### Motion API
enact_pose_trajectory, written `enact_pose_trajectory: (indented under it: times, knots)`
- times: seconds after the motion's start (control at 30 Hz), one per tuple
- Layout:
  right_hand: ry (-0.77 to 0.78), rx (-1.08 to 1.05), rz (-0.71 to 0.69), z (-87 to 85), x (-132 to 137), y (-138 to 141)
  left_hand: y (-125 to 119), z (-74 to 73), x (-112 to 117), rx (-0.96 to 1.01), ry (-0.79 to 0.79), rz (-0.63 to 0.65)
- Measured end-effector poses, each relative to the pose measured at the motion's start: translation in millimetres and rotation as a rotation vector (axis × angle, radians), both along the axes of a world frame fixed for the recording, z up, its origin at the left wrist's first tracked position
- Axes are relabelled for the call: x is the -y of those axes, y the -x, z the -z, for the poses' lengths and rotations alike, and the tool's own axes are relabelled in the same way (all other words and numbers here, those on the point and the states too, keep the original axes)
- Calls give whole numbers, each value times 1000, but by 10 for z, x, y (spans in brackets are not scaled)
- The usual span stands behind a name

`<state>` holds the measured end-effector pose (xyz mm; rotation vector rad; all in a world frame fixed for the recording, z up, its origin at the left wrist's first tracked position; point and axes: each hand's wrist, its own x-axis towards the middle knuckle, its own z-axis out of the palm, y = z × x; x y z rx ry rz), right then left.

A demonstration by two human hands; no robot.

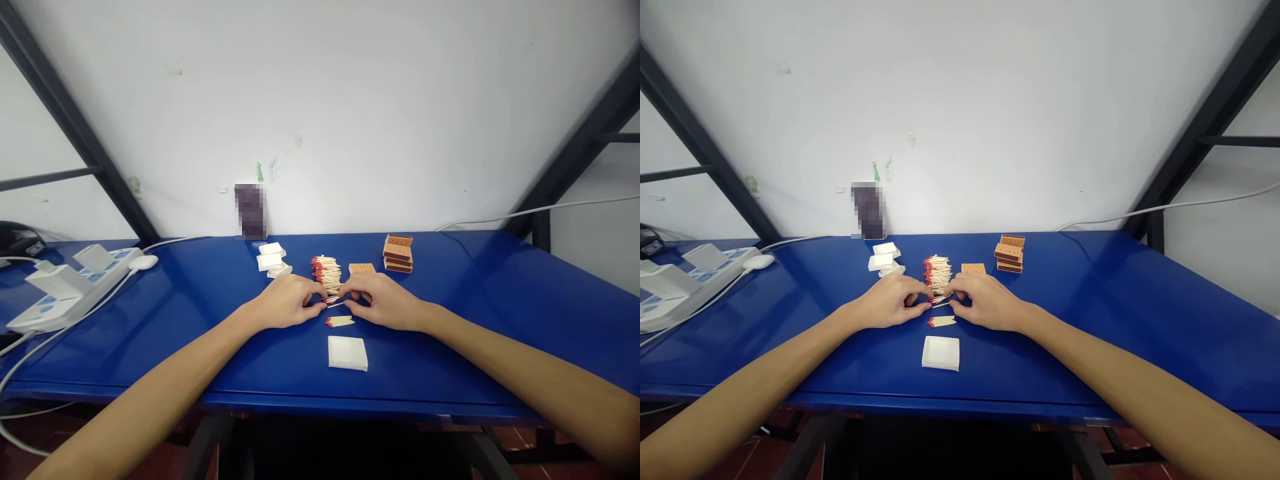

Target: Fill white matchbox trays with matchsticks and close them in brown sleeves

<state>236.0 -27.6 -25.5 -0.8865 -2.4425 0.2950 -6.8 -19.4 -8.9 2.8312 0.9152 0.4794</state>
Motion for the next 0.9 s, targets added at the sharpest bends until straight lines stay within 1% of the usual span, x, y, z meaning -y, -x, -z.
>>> enact_pose_trajectory:
  times: [0.23, 0.43, 0.57, 0.73, 0.9]
  knots:
    - [-5, 50, 6, 2, -7, 5, -1, -10, 8, -15, -6, 17]
    - [16, 43, -5, 17, -20, -11, -1, -8, -4, -27, -2, 37]
    - [14, 26, -6, 29, -21, -11, -1, -12, -5, -33, -29, 32]
    - [27, 57, -2, 0, -15, 5, 2, -26, 1, -44, -29, 23]
    - [30, 56, -19, -27, -5, 9, 7, -23, 5, -36, -11, 49]
